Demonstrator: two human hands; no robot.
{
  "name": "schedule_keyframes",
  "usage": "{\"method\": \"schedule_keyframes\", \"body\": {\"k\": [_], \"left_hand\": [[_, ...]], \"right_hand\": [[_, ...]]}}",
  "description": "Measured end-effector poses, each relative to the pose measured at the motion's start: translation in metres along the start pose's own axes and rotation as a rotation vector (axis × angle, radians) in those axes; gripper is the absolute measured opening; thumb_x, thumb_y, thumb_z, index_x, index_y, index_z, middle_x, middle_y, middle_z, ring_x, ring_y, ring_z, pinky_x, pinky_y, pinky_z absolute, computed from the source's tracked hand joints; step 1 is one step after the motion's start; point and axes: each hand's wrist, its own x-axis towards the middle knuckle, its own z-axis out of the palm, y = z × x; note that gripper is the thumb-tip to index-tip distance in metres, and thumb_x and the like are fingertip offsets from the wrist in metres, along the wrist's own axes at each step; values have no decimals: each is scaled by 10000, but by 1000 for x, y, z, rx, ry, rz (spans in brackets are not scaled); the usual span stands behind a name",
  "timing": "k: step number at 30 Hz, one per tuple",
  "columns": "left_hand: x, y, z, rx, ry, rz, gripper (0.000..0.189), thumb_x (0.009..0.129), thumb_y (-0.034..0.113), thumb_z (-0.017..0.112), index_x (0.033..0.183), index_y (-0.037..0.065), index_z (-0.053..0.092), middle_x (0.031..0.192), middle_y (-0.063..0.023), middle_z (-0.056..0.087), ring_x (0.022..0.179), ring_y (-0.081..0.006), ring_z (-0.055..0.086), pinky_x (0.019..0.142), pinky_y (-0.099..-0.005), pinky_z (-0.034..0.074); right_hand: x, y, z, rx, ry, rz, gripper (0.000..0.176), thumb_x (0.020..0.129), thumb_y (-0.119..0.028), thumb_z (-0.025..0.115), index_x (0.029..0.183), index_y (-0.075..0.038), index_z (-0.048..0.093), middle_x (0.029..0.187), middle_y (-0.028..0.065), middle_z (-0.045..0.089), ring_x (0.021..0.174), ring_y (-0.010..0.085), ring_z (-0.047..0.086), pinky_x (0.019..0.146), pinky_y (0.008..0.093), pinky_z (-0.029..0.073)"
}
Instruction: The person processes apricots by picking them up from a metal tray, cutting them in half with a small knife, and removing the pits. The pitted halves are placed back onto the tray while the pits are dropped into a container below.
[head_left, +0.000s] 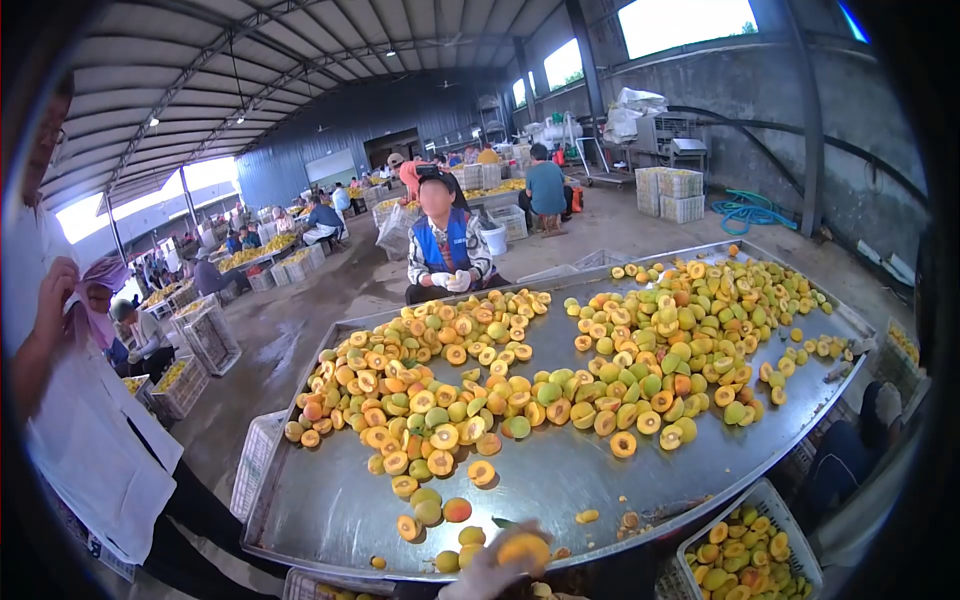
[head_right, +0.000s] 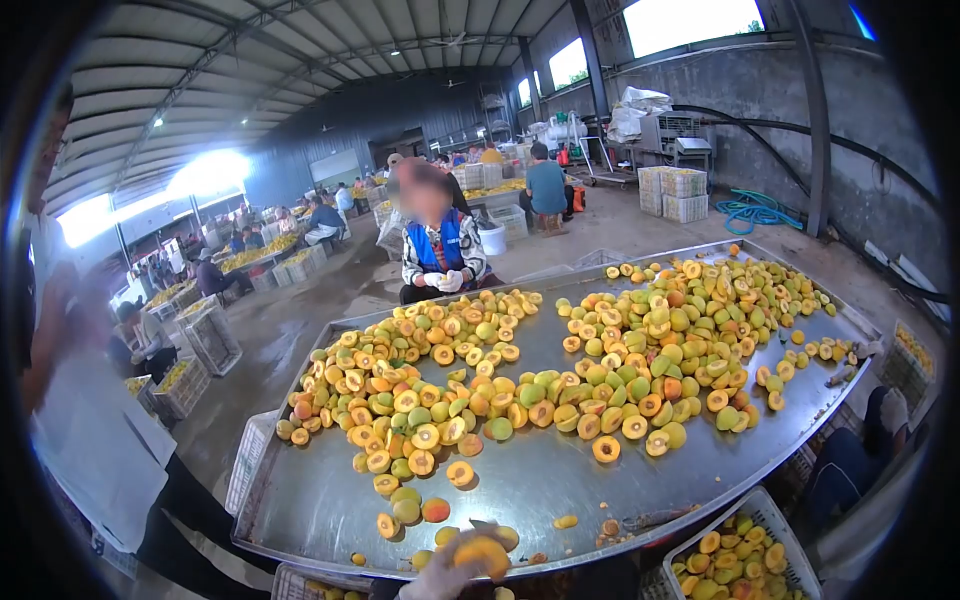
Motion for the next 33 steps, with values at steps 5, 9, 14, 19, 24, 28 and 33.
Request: {"method": "schedule_keyframes", "body": {"k": [5, 9, 14, 19, 24, 28, 33], "left_hand": [[-32, 14, 40, 938, -25, 462, 482, 812, 289, 725, 1247, 130, 591, 1084, -64, 653, 910, -270, 631, 732, -387, 532], [-35, 6, 47, 1114, 29, 502, 522, 768, 302, 750, 1242, 154, 589, 1084, -63, 652, 854, -289, 627, 706, -395, 532], [-44, 12, 39, 744, 153, 207, 491, 812, 207, 740, 1256, 90, 567, 1090, -96, 646, 947, -279, 645, 808, -362, 525], [-48, 13, 26, -185, 271, -6, 382, 902, 115, 604, 1270, 31, 545, 1127, -63, 621, 1023, -165, 589, 886, -296, 475], [-54, 2, 22, -380, 440, -45, 355, 935, 139, 573, 1270, 28, 535, 1106, -53, 604, 1018, -140, 561, 886, -280, 455], [-53, 9, 15, -495, 438, -96, 498, 936, 298, 582, 1319, 30, 410, 1171, -179, 596, 892, -272, 644, 695, -369, 553], [-58, -4, 18, -539, 353, -87, 646, 944, 561, 496, 1314, 35, 434, 1147, -195, 602, 864, -280, 650, 726, -375, 548]], "right_hand": [[13, 31, 0, -249, 93, -290, 169, 899, -242, 663, 958, -89, 625, 736, -17, 596, 666, 90, 570, 593, 238, 452], [20, 50, -2, -383, 167, -602, 180, 894, -244, 669, 967, -88, 615, 738, -17, 596, 688, 90, 576, 605, 235, 453], [5, 21, 11, -254, 55, -159, 152, 897, -211, 656, 935, -95, 567, 710, -25, 552, 654, 79, 536, 587, 235, 431], [-13, -15, 22, -275, 47, -85, 159, 899, -203, 668, 924, -100, 549, 708, -52, 510, 646, 58, 464, 594, 229, 399], [-3, 1, 28, -212, 29, -319, 143, 912, -197, 659, 915, -105, 550, 761, -36, 529, 676, 61, 481, 619, 232, 407], [-5, -12, 23, -261, -43, -76, 294, 912, -369, 670, 987, -108, 557, 710, -41, 559, 632, 58, 539, 588, 219, 432], [-8, -20, 28, -517, 13, -9, 457, 870, -509, 648, 1072, -114, 535, 777, 34, 630, 735, 187, 644, 685, 302, 483]]}}
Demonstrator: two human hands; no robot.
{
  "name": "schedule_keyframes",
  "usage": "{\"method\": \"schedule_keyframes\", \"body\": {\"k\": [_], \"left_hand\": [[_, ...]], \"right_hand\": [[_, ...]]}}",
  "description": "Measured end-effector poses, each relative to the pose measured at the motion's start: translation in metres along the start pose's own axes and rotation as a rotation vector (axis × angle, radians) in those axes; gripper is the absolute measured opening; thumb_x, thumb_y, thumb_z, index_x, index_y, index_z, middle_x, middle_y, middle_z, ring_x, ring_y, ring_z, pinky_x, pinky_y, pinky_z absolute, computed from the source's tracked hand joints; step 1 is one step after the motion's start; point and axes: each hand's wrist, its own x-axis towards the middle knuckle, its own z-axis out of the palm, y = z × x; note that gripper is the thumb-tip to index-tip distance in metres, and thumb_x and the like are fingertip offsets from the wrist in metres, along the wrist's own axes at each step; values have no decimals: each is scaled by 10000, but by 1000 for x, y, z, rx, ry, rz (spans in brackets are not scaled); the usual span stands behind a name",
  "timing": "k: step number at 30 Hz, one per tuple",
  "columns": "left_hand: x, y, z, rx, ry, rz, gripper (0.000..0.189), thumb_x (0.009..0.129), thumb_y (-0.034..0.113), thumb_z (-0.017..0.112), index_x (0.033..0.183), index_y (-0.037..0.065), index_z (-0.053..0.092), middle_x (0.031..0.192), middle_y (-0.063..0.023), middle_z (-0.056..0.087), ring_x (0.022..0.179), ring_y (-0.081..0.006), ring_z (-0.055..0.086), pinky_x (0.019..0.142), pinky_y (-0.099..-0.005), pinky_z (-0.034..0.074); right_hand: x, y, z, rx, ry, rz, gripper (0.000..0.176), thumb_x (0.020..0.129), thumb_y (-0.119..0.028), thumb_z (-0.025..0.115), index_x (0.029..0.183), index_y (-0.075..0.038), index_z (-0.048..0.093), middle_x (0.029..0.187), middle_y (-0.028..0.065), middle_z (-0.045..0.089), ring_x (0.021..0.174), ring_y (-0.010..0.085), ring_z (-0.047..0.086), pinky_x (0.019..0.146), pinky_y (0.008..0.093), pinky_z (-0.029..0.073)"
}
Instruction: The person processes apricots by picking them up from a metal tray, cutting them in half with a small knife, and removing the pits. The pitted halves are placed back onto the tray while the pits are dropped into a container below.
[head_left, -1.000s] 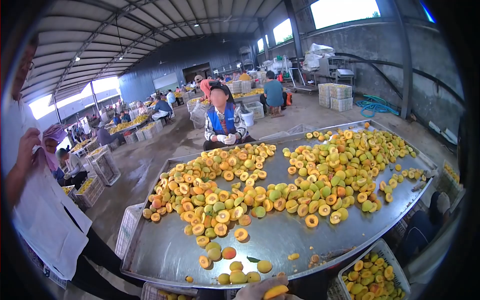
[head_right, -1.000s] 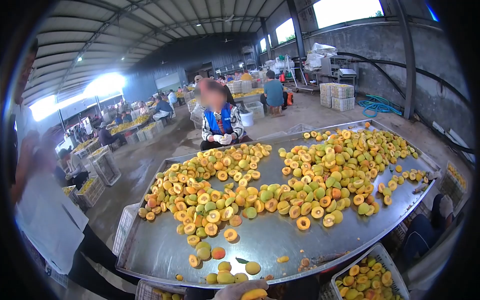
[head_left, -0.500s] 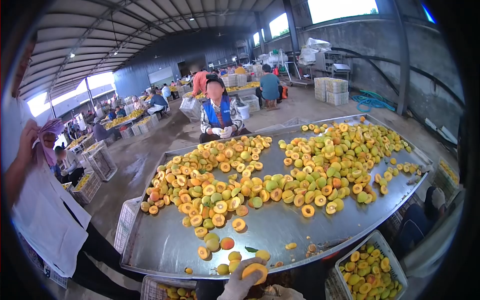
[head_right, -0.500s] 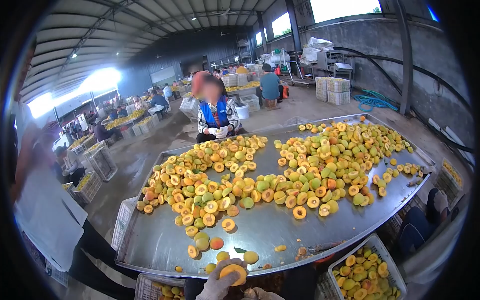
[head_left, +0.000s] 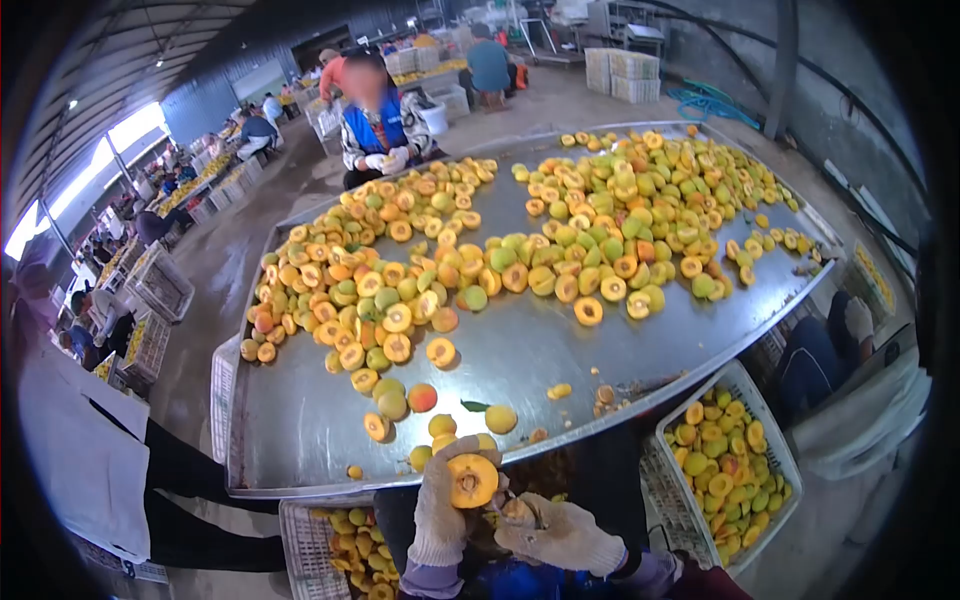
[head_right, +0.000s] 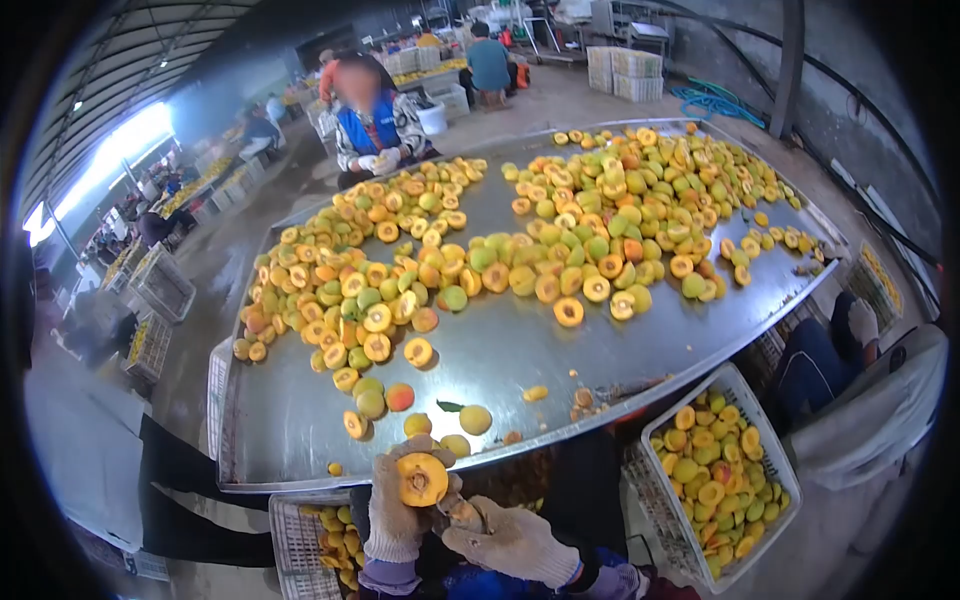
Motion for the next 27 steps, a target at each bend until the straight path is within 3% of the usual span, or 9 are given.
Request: {"method": "schedule_keyframes", "body": {"k": [1, 5, 8, 12, 14, 18, 20, 23, 27], "left_hand": [[1, 0, 2, -1, -46, 39, 658, 942, 575, 487, 1310, 32, 445, 1148, -198, 601, 877, -281, 649, 739, -383, 549], [-4, -2, 5, 223, -93, 83, 754, 935, 609, 467, 1318, -41, 449, 1168, -193, 602, 985, -262, 630, 889, -370, 519], [-5, -4, 3, 273, -161, 129, 749, 950, 593, 448, 1311, -64, 461, 1184, -196, 604, 1027, -254, 622, 931, -345, 495], [-7, -5, 7, 290, -165, 136, 732, 959, 582, 438, 1297, -66, 481, 1189, -205, 606, 1049, -259, 618, 930, -351, 495], [-10, -5, 12, 308, -133, 135, 724, 959, 580, 436, 1270, -71, 503, 1178, -204, 611, 1037, -260, 621, 920, -352, 498], [-15, -9, 20, 211, -69, 69, 669, 979, 533, 437, 1248, -75, 512, 1160, -198, 614, 1002, -252, 627, 902, -350, 500], [-14, -7, 32, 316, -41, 255, 601, 1004, 472, 425, 1215, -82, 528, 1122, -186, 626, 963, -243, 630, 870, -349, 503], [-14, 7, 43, 530, -38, 313, 545, 1019, 427, 407, 1143, -75, 578, 1078, -163, 644, 943, -225, 631, 838, -341, 504], [-13, 17, 43, 702, -81, 240, 519, 1029, 403, 386, 1063, -55, 626, 1047, -140, 659, 945, -204, 629, 839, -328, 497]], "right_hand": [[2, -6, -1, -165, 56, 3, 463, 842, -501, 691, 1056, -117, 544, 770, 44, 640, 715, 209, 663, 661, 309, 493], [0, -13, 0, -306, 83, -10, 538, 873, -595, 563, 1064, -95, 514, 761, 136, 645, 737, 354, 664, 648, 414, 517], [4, 3, 6, -333, 161, -134, 517, 874, -563, 584, 1062, -86, 511, 729, 124, 639, 710, 343, 663, 627, 401, 522], [-2, -3, 5, -354, 151, -58, 484, 873, -526, 609, 1050, -85, 518, 715, 110, 631, 698, 321, 663, 600, 378, 521], [-5, 1, 10, -329, 307, -263, 447, 859, -480, 648, 1053, -94, 534, 734, 90, 637, 691, 297, 662, 570, 356, 516], [-5, 5, 11, -257, 238, -220, 402, 861, -433, 659, 1065, -105, 546, 786, 72, 646, 689, 272, 662, 555, 344, 512], [-5, 9, 11, -355, 287, -338, 359, 878, -386, 651, 1080, -108, 544, 807, 62, 636, 680, 269, 655, 556, 340, 510], [5, 31, 19, -322, 310, -542, 316, 893, -358, 641, 1055, -104, 543, 791, 65, 610, 656, 268, 639, 545, 339, 504], [1, 22, 8, -170, 177, -411, 290, 912, -361, 632, 1021, -106, 548, 725, 48, 588, 592, 211, 618, 513, 308, 488]]}}
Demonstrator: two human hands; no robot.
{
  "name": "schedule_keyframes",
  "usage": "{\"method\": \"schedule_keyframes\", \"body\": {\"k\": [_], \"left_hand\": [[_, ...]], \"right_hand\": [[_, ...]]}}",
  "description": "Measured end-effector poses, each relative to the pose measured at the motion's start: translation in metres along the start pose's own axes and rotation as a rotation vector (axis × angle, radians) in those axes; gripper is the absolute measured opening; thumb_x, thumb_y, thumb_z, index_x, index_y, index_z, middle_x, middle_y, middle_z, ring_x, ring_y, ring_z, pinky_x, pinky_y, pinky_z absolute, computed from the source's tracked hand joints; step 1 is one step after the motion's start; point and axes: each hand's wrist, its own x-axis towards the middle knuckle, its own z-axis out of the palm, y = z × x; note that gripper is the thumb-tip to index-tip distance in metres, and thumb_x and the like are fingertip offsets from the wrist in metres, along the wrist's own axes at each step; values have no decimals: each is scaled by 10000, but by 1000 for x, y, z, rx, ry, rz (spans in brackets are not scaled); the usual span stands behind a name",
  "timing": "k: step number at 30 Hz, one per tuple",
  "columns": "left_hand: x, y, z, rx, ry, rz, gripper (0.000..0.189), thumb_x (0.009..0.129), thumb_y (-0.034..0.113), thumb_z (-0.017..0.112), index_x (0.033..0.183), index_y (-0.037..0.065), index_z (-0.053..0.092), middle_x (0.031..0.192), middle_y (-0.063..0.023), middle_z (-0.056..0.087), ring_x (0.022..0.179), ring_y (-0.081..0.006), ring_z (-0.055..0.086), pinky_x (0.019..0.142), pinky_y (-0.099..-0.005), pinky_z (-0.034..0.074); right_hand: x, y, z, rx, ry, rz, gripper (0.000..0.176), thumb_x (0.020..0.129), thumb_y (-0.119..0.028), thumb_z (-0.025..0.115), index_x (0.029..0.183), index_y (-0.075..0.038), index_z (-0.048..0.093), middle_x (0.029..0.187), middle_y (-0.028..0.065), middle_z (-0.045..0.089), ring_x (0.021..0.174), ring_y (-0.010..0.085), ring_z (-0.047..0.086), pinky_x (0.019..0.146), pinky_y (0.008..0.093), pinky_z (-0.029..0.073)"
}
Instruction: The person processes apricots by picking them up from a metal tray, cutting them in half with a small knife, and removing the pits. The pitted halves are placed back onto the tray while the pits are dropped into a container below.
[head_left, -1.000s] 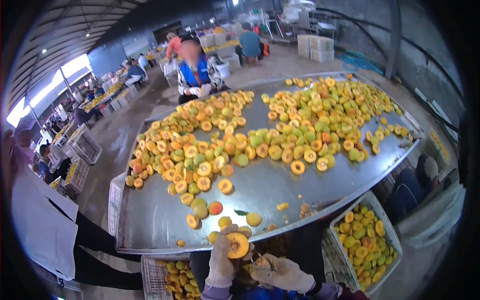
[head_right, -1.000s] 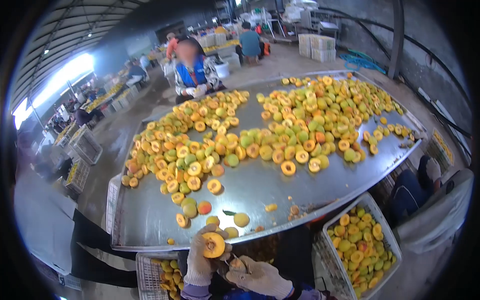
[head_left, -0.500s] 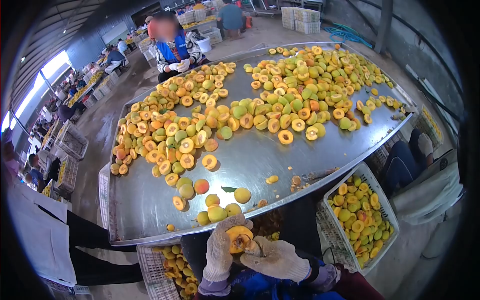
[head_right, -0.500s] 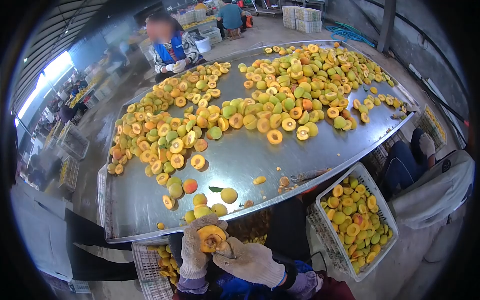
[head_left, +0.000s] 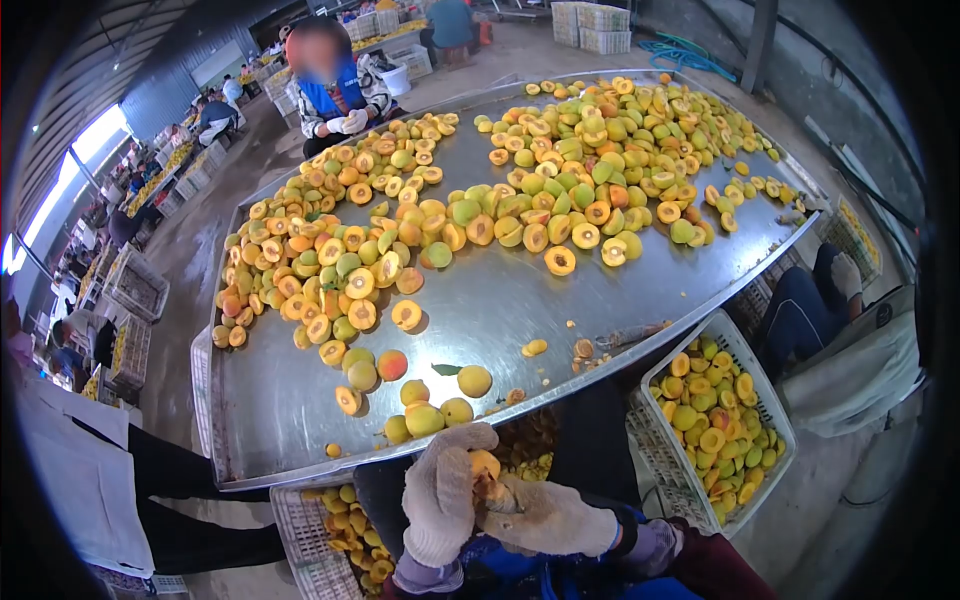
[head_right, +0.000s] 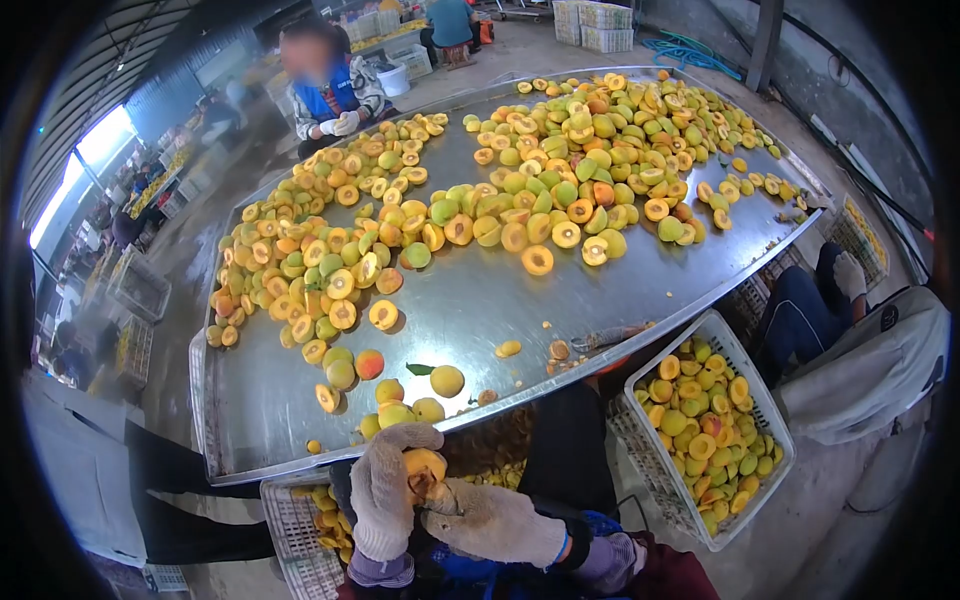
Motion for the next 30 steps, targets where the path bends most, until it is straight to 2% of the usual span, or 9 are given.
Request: {"method": "schedule_keyframes", "body": {"k": [2, 5, 8, 10, 12, 17, 20, 24, 30], "left_hand": [[-4, 15, 4, 373, 34, 161, 523, 1027, 417, 387, 1011, -35, 649, 1030, -133, 662, 947, -210, 633, 854, -323, 485], [1, 29, 1, 451, -88, 57, 521, 1015, 437, 409, 1055, -32, 633, 1048, -144, 657, 995, -244, 628, 895, -325, 467], [14, 9, -14, -76, -270, -97, 525, 997, 446, 458, 1108, -46, 601, 1104, -147, 643, 1037, -244, 612, 929, -328, 452], [13, 7, -11, 8, -266, -7, 550, 978, 455, 508, 1154, -63, 571, 1155, -146, 624, 1050, -223, 593, 956, -325, 437], [-3, 7, 9, -322, -36, -12, 566, 962, 453, 540, 1170, -72, 567, 1172, -154, 615, 1043, -225, 595, 954, -331, 444], [-12, -8, 9, 307, 122, 347, 354, 923, 239, 591, 1183, -1, 608, 1146, -195, 632, 975, -295, 657, 835, -351, 521], [-4, 3, 5, 514, 31, 289, 309, 903, 198, 613, 1163, 32, 635, 1103, -165, 665, 934, -297, 678, 810, -339, 527], [7, 9, 3, 326, -152, -121, 282, 883, 174, 636, 1133, 44, 658, 1069, -145, 685, 908, -307, 683, 806, -337, 527], [9, -11, 1, 316, -165, 328, 380, 943, 315, 584, 1097, -30, 630, 1013, -161, 677, 862, -210, 660, 761, -325, 529]], "right_hand": [[1, -12, -17, 789, -409, 456, 281, 930, -385, 614, 974, -117, 545, 662, 12, 570, 512, 122, 566, 439, 248, 446], [8, -21, -30, 658, -511, 596, 303, 938, -424, 591, 946, -127, 535, 612, -15, 546, 453, 63, 502, 377, 199, 389], [5, -18, -27, 817, -465, 603, 332, 923, -447, 599, 879, -124, 535, 580, -17, 533, 401, 57, 465, 338, 186, 351], [7, -15, -29, 798, -461, 597, 345, 919, -452, 602, 843, -121, 538, 571, -19, 528, 400, 54, 464, 340, 186, 351], [8, -14, -31, 783, -455, 594, 359, 915, -457, 604, 808, -119, 542, 563, -21, 523, 398, 52, 463, 342, 186, 351], [6, -18, -34, 850, -528, 597, 308, 903, -401, 619, 805, -111, 588, 554, -32, 514, 392, 59, 455, 336, 199, 342], [5, -20, -30, 969, -459, 689, 277, 905, -377, 613, 828, -111, 606, 537, -37, 499, 375, 63, 438, 327, 212, 332], [1, -7, -18, 1006, -410, 661, 264, 922, -347, 589, 838, -98, 609, 539, -34, 496, 375, 66, 434, 333, 220, 336], [-5, 19, -17, 1592, -845, 527, 268, 938, -326, 587, 912, -60, 595, 671, -14, 556, 519, 64, 513, 454, 204, 416]]}}
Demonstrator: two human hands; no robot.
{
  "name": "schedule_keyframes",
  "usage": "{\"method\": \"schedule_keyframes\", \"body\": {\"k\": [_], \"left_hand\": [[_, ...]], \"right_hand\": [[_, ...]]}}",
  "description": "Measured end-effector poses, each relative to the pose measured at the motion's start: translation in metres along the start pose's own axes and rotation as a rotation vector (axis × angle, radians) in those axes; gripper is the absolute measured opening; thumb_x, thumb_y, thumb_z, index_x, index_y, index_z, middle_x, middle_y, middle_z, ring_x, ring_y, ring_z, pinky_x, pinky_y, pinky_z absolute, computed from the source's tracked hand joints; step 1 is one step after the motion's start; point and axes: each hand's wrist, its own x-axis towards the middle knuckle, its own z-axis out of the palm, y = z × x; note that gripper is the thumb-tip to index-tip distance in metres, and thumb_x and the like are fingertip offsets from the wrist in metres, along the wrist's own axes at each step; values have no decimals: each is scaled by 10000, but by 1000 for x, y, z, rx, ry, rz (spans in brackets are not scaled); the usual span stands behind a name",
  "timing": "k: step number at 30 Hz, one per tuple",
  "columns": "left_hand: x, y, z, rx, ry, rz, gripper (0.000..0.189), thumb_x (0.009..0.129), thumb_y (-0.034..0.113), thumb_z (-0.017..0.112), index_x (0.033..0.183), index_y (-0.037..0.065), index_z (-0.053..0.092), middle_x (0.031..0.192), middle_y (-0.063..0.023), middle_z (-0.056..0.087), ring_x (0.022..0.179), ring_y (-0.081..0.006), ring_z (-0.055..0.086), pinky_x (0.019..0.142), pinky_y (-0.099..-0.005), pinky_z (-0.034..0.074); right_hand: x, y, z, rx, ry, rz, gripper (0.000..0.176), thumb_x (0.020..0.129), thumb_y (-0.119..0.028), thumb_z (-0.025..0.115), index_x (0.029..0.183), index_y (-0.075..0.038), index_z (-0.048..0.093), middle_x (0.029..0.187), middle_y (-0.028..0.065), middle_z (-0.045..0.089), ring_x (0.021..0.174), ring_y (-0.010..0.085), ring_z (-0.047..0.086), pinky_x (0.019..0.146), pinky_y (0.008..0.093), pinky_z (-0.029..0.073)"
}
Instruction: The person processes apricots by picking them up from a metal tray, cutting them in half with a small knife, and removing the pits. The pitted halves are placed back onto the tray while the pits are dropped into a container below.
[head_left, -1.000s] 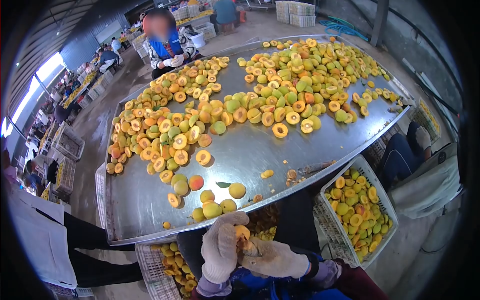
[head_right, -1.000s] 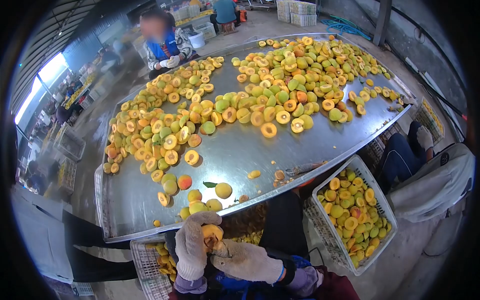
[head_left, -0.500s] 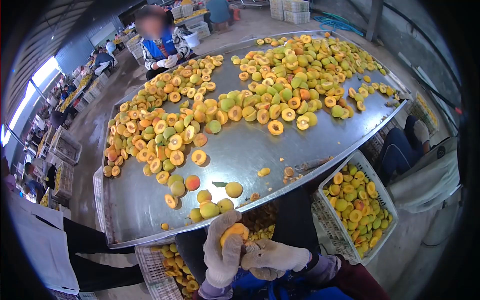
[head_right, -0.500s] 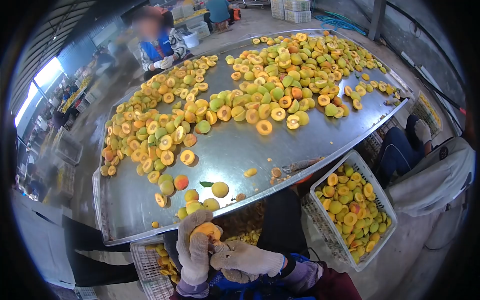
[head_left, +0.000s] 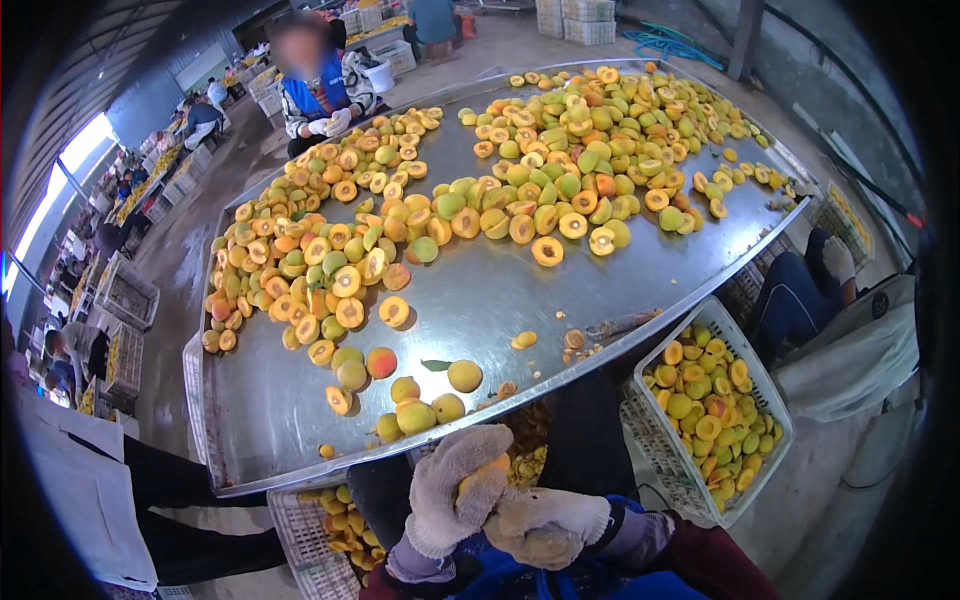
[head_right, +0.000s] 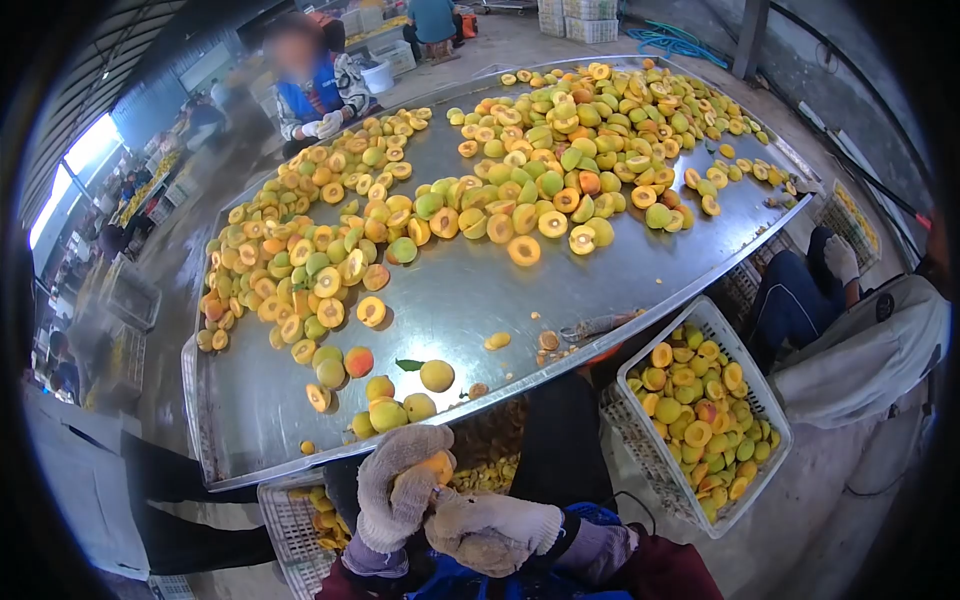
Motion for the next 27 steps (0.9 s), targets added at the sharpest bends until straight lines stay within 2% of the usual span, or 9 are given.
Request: {"method": "schedule_keyframes", "body": {"k": [2, 8, 15, 17, 18, 21, 22, 26, 27], "left_hand": [[-8, -9, 5, -364, 6, 11, 464, 928, 387, 614, 1118, -37, 610, 1072, -196, 650, 873, -256, 660, 748, -352, 547], [-20, 3, 21, -851, 151, -384, 664, 858, 561, 648, 1157, -29, 579, 1106, -220, 627, 874, -313, 655, 724, -397, 562], [-6, 6, 18, -686, -14, -270, 704, 870, 639, 565, 1125, -17, 583, 1056, -213, 636, 830, -314, 656, 716, -410, 560], [-10, 6, 23, -973, -17, -293, 556, 985, 484, 465, 1200, -21, 557, 1143, -200, 616, 882, -253, 647, 773, -350, 533], [-8, 6, 27, -976, -16, -294, 556, 985, 484, 465, 1200, -21, 557, 1143, -200, 616, 882, -253, 647, 773, -350, 533], [-2, -6, 35, -1709, 46, -540, 567, 973, 519, 470, 1159, -15, 519, 1064, -191, 601, 797, -274, 652, 671, -360, 558], [-2, -7, 33, -1708, 49, -531, 567, 973, 519, 470, 1159, -15, 519, 1064, -191, 601, 797, -274, 652, 671, -360, 558], [-14, -24, 9, -798, 340, -412, 470, 994, 403, 464, 1168, -31, 512, 1061, -187, 613, 803, -249, 679, 608, -308, 560], [-26, -30, -9, -554, 389, -516, 438, 1006, 371, 431, 1154, -32, 519, 1045, -179, 612, 796, -237, 681, 637, -303, 557]], "right_hand": [[2, 7, 9, -128, 200, -127, 270, 941, -338, 589, 926, -69, 576, 771, -2, 579, 651, 56, 552, 577, 189, 453], [3, 4, 18, -50, 22, -137, 246, 942, -321, 584, 935, -76, 564, 796, -12, 544, 679, 61, 537, 613, 182, 439], [1, 9, 14, 47, -59, -179, 247, 934, -309, 593, 973, -66, 572, 834, -2, 555, 707, 61, 545, 638, 178, 448], [0, 12, 17, 141, 15, -163, 231, 932, -257, 601, 1032, -50, 582, 909, 15, 583, 798, 71, 576, 708, 193, 475], [0, 14, 16, 142, 19, -162, 231, 932, -257, 601, 1032, -50, 582, 909, 15, 583, 798, 71, 576, 708, 193, 475], [1, 18, 16, 114, 45, -194, 204, 907, -172, 630, 1051, -35, 581, 936, 18, 589, 838, 94, 585, 751, 215, 482], [2, 17, 15, 98, 49, -204, 203, 899, -143, 639, 1057, -31, 581, 945, 19, 591, 852, 102, 588, 766, 223, 485], [-1, 11, 4, 119, 169, -176, 198, 873, -103, 666, 1039, -27, 590, 929, 20, 594, 845, 105, 584, 773, 230, 484], [-2, 10, -6, -80, 131, -215, 160, 881, -122, 658, 998, -30, 598, 914, 20, 590, 848, 90, 570, 779, 223, 473]]}}
